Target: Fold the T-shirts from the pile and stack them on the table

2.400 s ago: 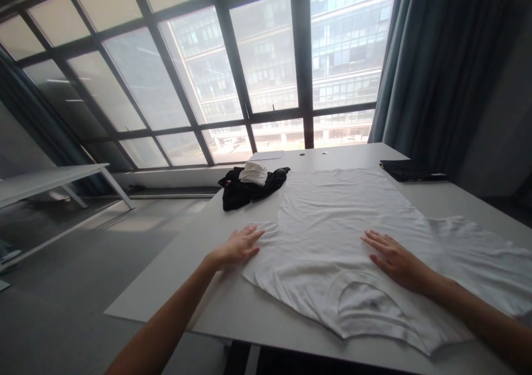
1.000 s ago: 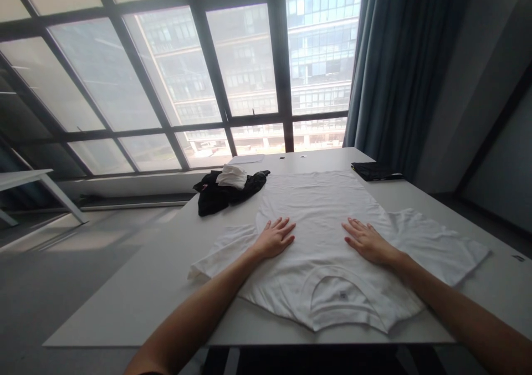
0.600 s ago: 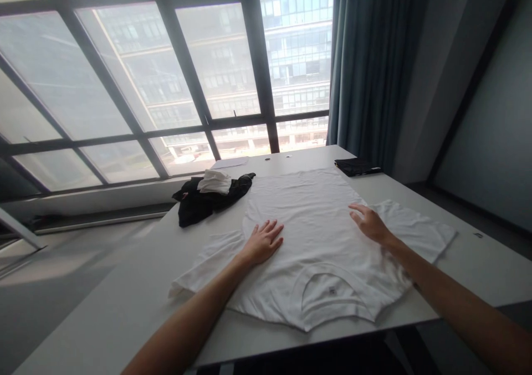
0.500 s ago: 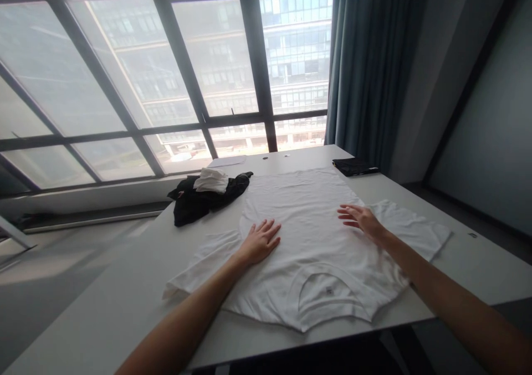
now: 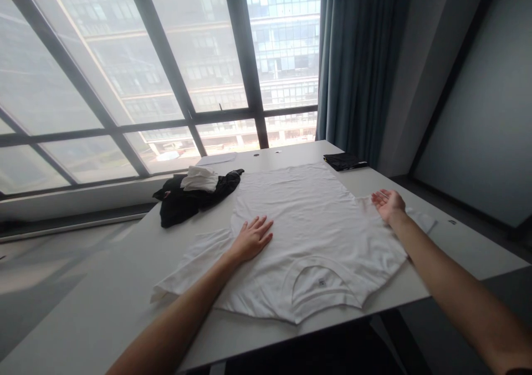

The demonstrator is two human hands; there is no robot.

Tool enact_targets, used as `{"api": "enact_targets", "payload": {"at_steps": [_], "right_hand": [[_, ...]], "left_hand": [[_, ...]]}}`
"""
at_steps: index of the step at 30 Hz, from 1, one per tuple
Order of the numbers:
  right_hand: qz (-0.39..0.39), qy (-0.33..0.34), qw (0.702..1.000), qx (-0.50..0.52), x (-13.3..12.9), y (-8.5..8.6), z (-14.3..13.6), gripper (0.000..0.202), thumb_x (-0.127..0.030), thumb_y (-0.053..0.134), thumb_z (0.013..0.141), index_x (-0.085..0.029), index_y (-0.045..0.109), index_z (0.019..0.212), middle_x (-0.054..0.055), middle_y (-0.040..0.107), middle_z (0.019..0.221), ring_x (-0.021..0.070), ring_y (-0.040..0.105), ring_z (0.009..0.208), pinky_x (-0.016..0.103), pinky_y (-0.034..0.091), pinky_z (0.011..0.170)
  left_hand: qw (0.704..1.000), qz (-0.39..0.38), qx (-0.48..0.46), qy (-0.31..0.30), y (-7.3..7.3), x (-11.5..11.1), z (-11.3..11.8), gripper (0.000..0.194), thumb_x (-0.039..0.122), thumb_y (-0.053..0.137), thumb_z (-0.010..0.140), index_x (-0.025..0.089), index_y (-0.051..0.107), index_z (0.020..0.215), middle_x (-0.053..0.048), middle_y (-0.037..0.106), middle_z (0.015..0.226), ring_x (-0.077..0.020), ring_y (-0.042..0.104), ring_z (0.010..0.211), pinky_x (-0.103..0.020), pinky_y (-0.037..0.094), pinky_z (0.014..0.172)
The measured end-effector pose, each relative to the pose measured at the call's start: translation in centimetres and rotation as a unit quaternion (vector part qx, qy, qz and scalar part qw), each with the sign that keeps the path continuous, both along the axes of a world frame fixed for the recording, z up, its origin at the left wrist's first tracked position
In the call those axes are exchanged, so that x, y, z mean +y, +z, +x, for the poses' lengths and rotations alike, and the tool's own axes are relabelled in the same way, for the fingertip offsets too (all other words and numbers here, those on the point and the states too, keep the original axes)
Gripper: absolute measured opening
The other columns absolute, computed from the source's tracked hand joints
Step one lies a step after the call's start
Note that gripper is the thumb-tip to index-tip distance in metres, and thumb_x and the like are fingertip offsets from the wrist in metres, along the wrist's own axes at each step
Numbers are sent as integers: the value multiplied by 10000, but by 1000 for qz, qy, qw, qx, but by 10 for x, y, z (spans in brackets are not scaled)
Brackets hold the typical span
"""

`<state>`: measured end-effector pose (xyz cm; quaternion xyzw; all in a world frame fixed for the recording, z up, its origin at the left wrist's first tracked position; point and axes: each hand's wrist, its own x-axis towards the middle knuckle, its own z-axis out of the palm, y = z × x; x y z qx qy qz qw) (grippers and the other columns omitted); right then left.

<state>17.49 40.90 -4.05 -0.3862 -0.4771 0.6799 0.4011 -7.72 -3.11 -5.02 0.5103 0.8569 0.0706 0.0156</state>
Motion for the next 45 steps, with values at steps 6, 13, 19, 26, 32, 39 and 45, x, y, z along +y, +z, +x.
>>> {"api": "enact_targets", "payload": {"at_steps": [6,13,19,26,32,39,45], "right_hand": [[64,263,962,42,-37,1,-12,541,-503,206,1003,-182,592,1204,224,610,1379,295,617,1264,534,500,1042],[-24,128,991,1,-42,-7,-26,385,-377,268,986,-200,523,1214,209,615,1291,247,698,1088,467,569,950],[38,121,992,24,-96,6,-45,330,-405,479,925,-236,614,1174,119,599,1369,221,672,1096,373,564,942],[-85,239,964,85,-176,11,-93,243,-362,515,957,-184,645,1058,135,614,1273,166,683,841,320,590,739],[-48,188,977,91,-185,1,-103,165,-280,572,912,-180,682,983,86,667,1108,160,666,787,263,554,618],[-51,181,976,109,-186,2,-98,154,-243,564,922,-183,701,957,63,700,952,168,665,790,279,564,664],[-60,203,970,121,-186,3,-93,194,-245,514,971,-175,691,936,92,680,1125,162,667,852,292,580,752]], "left_hand": [[1000,0,-1,-2,-1,0,0,585,541,332,1039,300,401,1567,-67,272,1668,-311,209,1549,-595,192,1214],[1000,-3,-16,-3,7,4,-3,592,528,371,1029,259,428,1552,-102,298,1658,-333,233,1539,-604,227,1207],[993,41,2,-107,31,68,16,565,460,428,1022,227,436,1537,-98,338,1643,-303,281,1525,-508,259,1230],[987,18,-18,-160,19,135,56,428,348,422,1022,246,524,1425,-77,404,1607,-270,272,1529,-525,227,1240],[987,53,-21,-153,2,134,53,393,356,404,1025,254,544,1378,-58,423,1594,-258,273,1529,-533,224,1241],[986,53,-31,-154,0,137,51,455,343,400,1016,257,480,1455,-64,394,1615,-279,255,1536,-561,214,1237],[987,43,-16,-153,-3,138,48,479,374,380,1021,214,486,1460,-82,367,1630,-273,251,1539,-521,212,1246]]}}
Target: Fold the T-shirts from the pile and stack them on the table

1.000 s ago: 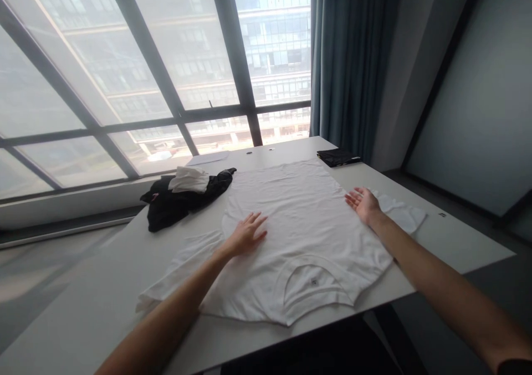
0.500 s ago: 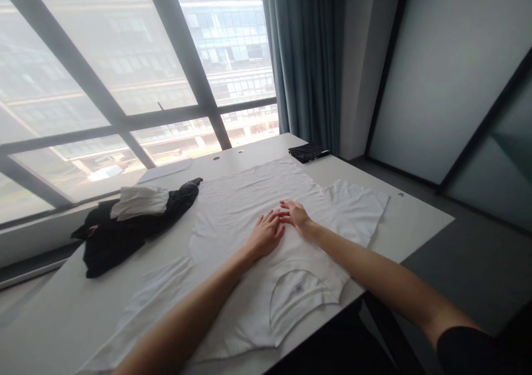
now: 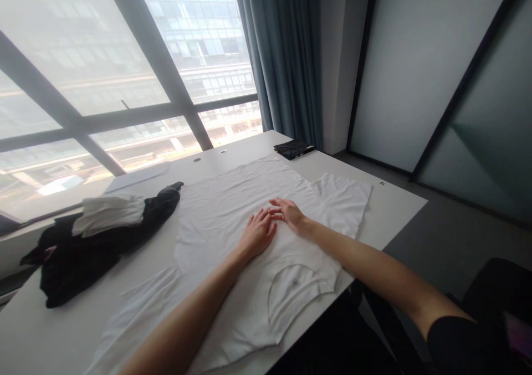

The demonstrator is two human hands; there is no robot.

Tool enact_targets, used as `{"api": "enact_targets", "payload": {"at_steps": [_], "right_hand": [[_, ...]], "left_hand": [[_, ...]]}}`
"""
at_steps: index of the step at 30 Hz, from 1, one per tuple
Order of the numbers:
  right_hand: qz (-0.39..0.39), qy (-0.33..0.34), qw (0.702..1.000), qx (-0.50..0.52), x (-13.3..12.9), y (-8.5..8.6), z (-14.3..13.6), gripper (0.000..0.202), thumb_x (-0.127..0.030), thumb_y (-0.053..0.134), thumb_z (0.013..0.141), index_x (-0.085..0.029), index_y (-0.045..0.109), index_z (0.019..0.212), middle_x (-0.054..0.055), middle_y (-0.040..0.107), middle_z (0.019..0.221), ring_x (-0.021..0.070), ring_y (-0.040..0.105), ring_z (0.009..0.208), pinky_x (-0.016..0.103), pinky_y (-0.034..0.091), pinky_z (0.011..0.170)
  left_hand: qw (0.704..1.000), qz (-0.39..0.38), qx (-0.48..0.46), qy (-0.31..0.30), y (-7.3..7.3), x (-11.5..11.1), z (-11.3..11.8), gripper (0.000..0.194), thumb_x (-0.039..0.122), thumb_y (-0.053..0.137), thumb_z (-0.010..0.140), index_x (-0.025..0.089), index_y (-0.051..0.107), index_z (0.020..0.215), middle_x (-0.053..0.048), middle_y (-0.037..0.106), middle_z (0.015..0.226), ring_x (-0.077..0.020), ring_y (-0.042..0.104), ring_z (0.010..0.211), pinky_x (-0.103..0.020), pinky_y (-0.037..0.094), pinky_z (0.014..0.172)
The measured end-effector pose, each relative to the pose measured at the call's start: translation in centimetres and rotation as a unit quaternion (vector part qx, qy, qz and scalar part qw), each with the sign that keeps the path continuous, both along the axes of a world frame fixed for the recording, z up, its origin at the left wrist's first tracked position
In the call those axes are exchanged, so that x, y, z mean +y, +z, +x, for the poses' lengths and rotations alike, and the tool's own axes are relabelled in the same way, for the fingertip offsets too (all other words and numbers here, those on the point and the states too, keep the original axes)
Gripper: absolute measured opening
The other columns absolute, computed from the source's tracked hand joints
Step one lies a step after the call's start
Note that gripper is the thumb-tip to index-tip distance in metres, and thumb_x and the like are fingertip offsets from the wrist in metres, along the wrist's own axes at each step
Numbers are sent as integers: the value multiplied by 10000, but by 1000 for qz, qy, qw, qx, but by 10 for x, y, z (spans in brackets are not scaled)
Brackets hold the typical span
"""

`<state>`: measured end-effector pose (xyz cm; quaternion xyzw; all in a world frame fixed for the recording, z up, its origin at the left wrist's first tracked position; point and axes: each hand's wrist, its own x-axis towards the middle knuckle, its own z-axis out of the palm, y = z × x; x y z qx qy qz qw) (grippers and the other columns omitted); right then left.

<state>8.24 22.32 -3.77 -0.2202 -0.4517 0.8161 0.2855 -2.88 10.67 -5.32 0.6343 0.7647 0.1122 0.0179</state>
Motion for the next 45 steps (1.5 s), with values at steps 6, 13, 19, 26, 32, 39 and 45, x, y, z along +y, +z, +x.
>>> {"api": "enact_targets", "payload": {"at_steps": [6,13,19,26,32,39,45], "right_hand": [[-68,31,997,-33,44,0,20,305,-376,438,1034,-170,662,1013,125,640,1210,176,670,993,321,583,850],[-59,-92,994,-28,147,0,85,345,-362,307,1049,-173,595,1028,173,675,1128,216,688,1018,432,568,906],[-10,-162,987,-17,158,11,94,402,-366,236,1045,-194,599,1049,163,653,1256,182,622,1173,339,502,999],[-15,89,996,-14,87,31,0,423,-450,357,1057,-161,665,1091,146,692,1217,214,690,1084,392,537,999],[-70,246,966,-41,63,14,-63,481,-489,299,1075,-141,612,1186,156,701,1157,226,715,1027,421,570,937],[-110,96,988,-56,165,9,-62,371,-377,317,1075,-141,534,1262,168,689,1085,214,728,896,375,622,760],[-96,58,993,-32,174,17,-107,373,-389,319,1071,-180,536,1291,130,693,1099,175,717,866,344,613,805]], "left_hand": [[1000,-2,-8,9,1,-2,1,554,392,375,1020,188,412,1534,-99,347,1639,-269,254,1538,-496,200,1251],[1000,2,-11,9,-1,-2,0,561,412,370,1020,201,413,1538,-85,337,1645,-263,240,1544,-478,186,1256],[1000,-2,-3,14,1,-3,2,541,402,384,1021,209,432,1524,-79,353,1639,-260,256,1538,-478,200,1254],[992,56,67,87,7,-9,14,526,423,440,1012,190,478,1482,-98,398,1612,-284,296,1516,-524,194,1248],[988,19,45,149,5,-16,13,592,456,366,1037,158,385,1547,-126,339,1640,-322,248,1530,-571,222,1219],[988,3,34,148,-3,-18,11,585,482,361,1038,189,406,1543,-128,320,1648,-324,236,1535,-580,193,1225],[988,11,29,151,-3,-18,12,572,464,384,1036,202,410,1545,-115,322,1649,-311,231,1539,-571,190,1232]]}}
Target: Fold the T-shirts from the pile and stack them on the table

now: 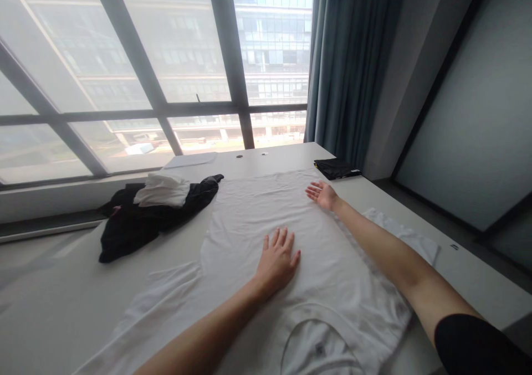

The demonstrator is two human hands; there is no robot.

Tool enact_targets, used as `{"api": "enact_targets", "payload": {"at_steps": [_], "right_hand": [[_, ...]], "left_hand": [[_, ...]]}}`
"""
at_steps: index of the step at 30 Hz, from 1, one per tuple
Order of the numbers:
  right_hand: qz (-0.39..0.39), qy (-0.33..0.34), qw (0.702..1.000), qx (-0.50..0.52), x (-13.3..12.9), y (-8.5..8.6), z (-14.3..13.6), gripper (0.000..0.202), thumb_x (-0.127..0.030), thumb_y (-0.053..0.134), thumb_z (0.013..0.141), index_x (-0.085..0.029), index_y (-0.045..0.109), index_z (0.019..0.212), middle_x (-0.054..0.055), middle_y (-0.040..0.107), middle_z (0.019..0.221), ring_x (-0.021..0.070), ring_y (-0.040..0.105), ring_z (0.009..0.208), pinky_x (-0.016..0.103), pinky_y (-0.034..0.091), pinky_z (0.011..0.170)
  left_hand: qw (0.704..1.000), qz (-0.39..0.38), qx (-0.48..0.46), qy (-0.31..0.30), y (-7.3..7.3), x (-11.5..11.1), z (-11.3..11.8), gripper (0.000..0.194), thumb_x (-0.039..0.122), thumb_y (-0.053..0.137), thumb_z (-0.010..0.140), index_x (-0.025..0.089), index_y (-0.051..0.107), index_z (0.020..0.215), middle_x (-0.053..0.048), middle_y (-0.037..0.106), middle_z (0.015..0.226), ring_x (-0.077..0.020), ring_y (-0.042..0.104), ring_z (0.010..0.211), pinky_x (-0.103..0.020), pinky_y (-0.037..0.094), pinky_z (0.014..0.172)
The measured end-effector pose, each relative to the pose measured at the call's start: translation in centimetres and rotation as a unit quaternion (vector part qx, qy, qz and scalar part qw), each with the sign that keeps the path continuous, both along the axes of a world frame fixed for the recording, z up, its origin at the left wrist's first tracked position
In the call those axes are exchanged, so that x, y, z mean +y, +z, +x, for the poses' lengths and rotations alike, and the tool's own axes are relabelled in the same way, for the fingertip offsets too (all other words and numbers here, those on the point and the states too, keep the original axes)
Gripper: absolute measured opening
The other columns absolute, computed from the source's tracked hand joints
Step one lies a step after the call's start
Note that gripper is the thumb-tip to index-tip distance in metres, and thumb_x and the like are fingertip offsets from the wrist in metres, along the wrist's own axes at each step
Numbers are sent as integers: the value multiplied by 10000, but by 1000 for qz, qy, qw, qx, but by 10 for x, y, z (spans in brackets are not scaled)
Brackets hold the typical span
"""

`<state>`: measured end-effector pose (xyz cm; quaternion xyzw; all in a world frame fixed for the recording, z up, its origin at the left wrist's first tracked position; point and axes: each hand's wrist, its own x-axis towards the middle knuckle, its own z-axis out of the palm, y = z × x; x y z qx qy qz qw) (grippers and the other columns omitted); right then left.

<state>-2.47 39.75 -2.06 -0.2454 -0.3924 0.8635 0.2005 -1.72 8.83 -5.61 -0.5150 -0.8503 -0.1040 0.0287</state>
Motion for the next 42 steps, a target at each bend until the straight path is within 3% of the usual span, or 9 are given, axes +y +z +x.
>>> {"api": "enact_targets", "payload": {"at_steps": [6,13,20,25,28,31,35,38,42], "right_hand": [[-5,345,936,64,-27,-22,-35,549,-554,331,1055,-128,565,1311,193,653,1283,268,685,1138,481,550,977],[0,-44,999,2,88,-1,-64,486,-524,227,1066,-218,487,1340,162,640,1262,185,714,947,377,616,804],[-4,195,981,-4,95,-2,-106,570,-570,347,1033,-78,579,1204,272,669,1177,286,718,1011,474,610,836],[22,-20,999,-29,123,0,-127,536,-484,174,1075,-138,576,1155,183,687,1056,222,711,910,412,611,766],[33,-25,999,-20,111,8,-141,521,-496,202,1071,-170,602,1149,152,696,1082,204,697,971,398,591,844],[28,177,983,35,53,9,-145,487,-521,359,1048,-149,645,1176,174,696,1210,233,670,1130,425,531,993],[-3,565,823,61,-28,-1,-137,604,-605,364,1031,-133,616,1314,197,581,1440,315,563,1323,500,424,1113],[-1,650,760,-8,-25,-6,-139,562,-536,415,1040,-88,609,1318,235,554,1455,329,599,1282,477,444,1091],[21,355,934,-29,52,-1,-161,443,-407,361,1067,-88,607,1251,238,662,1274,262,693,1099,435,552,927]], "left_hand": [[1000,3,-8,4,-1,0,-1,579,474,394,1031,218,420,1550,-97,320,1652,-315,229,1541,-567,194,1236],[999,3,-32,4,-2,-3,-2,582,465,411,1024,245,412,1563,-70,290,1664,-306,212,1549,-575,182,1246],[998,-14,-60,4,0,-5,-5,617,436,451,1008,275,349,1595,-43,230,1679,-313,182,1555,-583,163,1253],[997,-25,-73,0,3,-4,-5,634,467,457,1005,275,343,1599,-47,212,1680,-327,185,1553,-587,183,1250],[997,-23,-74,-6,3,-4,-6,631,484,451,1007,279,351,1595,-49,218,1677,-331,191,1551,-596,192,1245],[997,-19,-73,-6,1,-4,-6,632,481,448,1007,279,348,1597,-52,215,1678,-340,198,1548,-606,184,1243],[997,-24,-76,-5,1,-5,-7,646,464,456,1001,284,322,1607,-43,193,1684,-343,199,1548,-605,185,1243],[996,-26,-81,-5,0,-5,-7,642,490,439,1008,283,326,1605,-47,191,1686,-347,191,1549,-611,187,1239],[996,-28,-84,-9,1,-5,-7,637,516,416,1017,271,340,1600,-60,204,1683,-350,196,1547,-620,181,1238]]}}
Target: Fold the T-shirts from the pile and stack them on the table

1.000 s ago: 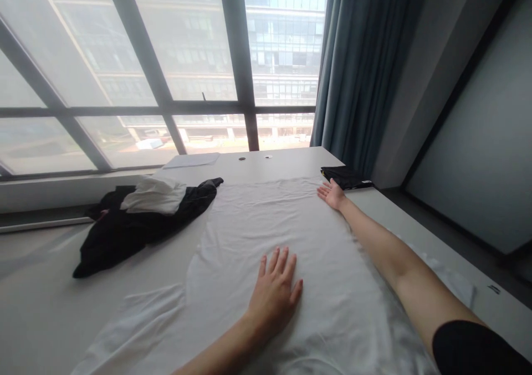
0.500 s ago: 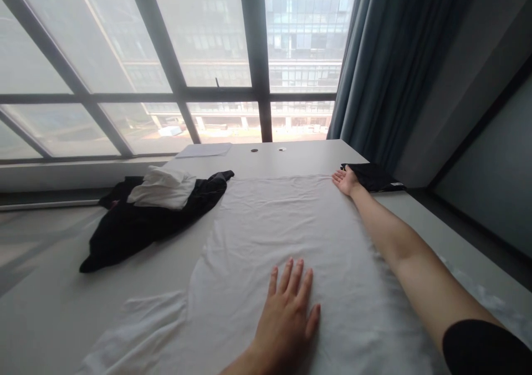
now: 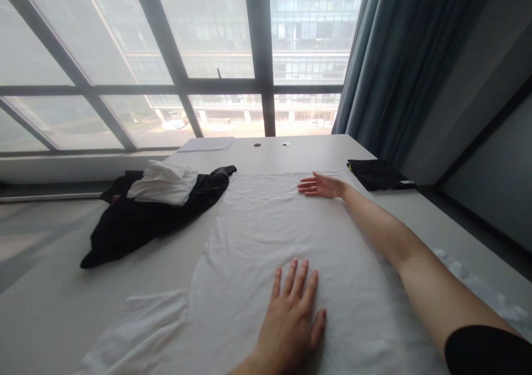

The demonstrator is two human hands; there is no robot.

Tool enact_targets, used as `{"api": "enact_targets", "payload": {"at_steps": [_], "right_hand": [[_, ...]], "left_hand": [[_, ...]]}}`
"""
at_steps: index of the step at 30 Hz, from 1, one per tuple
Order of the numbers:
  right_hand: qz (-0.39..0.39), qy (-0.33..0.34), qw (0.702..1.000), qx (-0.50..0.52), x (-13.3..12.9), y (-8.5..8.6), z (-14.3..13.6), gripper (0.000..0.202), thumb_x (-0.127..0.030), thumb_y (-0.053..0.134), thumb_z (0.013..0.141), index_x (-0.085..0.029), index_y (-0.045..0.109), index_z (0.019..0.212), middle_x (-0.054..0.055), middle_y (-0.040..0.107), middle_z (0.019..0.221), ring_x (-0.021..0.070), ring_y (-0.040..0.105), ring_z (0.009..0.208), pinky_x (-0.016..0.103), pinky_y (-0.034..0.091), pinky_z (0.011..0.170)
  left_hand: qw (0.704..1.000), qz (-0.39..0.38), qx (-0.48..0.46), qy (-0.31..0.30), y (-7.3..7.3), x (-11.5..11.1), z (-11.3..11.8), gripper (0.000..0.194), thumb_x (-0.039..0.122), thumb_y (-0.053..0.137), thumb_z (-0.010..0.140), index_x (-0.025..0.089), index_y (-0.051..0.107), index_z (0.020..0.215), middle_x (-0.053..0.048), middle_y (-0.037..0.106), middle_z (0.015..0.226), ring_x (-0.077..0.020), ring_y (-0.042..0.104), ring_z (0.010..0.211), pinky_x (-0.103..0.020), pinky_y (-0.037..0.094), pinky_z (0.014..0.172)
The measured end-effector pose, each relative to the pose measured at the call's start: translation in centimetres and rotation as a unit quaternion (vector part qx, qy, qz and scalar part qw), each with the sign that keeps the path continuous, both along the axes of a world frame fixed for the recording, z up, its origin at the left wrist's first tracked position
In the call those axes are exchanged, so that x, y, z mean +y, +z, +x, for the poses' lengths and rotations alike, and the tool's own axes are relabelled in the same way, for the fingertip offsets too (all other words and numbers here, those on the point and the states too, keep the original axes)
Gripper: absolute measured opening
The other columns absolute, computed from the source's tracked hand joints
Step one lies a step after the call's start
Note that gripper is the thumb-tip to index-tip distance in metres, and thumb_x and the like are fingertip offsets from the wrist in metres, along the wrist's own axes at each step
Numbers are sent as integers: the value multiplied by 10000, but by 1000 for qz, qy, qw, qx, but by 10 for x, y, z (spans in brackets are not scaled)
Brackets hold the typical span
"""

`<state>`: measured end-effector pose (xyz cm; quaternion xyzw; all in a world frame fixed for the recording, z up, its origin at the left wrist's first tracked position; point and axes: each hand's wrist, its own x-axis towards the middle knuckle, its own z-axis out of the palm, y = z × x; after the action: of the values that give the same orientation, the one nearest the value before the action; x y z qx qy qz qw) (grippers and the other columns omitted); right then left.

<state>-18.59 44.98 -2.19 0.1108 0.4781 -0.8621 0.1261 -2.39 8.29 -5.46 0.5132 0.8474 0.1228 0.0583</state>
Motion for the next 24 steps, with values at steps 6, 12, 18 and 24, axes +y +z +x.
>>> {"api": "enact_targets", "payload": {"at_steps": [6,12,18,24], "right_hand": [[8,-333,942,50,53,7,-6,405,-390,259,1079,-193,593,1194,126,713,1117,172,694,956,369,577,831],[11,-114,991,-65,56,1,30,306,-310,410,1045,-114,591,1195,201,707,1149,257,709,1012,538,557,894],[19,-336,939,67,45,20,7,395,-249,228,1066,-195,587,1224,114,729,1108,169,714,978,385,588,859],[-20,289,957,34,-85,13,2,452,-455,417,1049,-152,593,1336,206,640,1362,347,630,1244,570,478,1035]], "left_hand": [[1000,5,7,-4,2,0,0,646,508,448,1008,270,345,1599,-63,212,1680,-358,211,1542,-612,200,1239],[1000,9,9,1,0,1,0,638,507,448,1008,270,358,1593,-66,238,1674,-359,209,1543,-614,198,1238],[1000,4,4,-5,1,0,0,648,504,449,1006,272,340,1600,-59,206,1681,-356,200,1545,-616,193,1240],[1000,-1,-4,-1,3,-1,1,664,504,455,1003,278,311,1610,-48,158,1690,-360,167,1551,-627,184,1241]]}}
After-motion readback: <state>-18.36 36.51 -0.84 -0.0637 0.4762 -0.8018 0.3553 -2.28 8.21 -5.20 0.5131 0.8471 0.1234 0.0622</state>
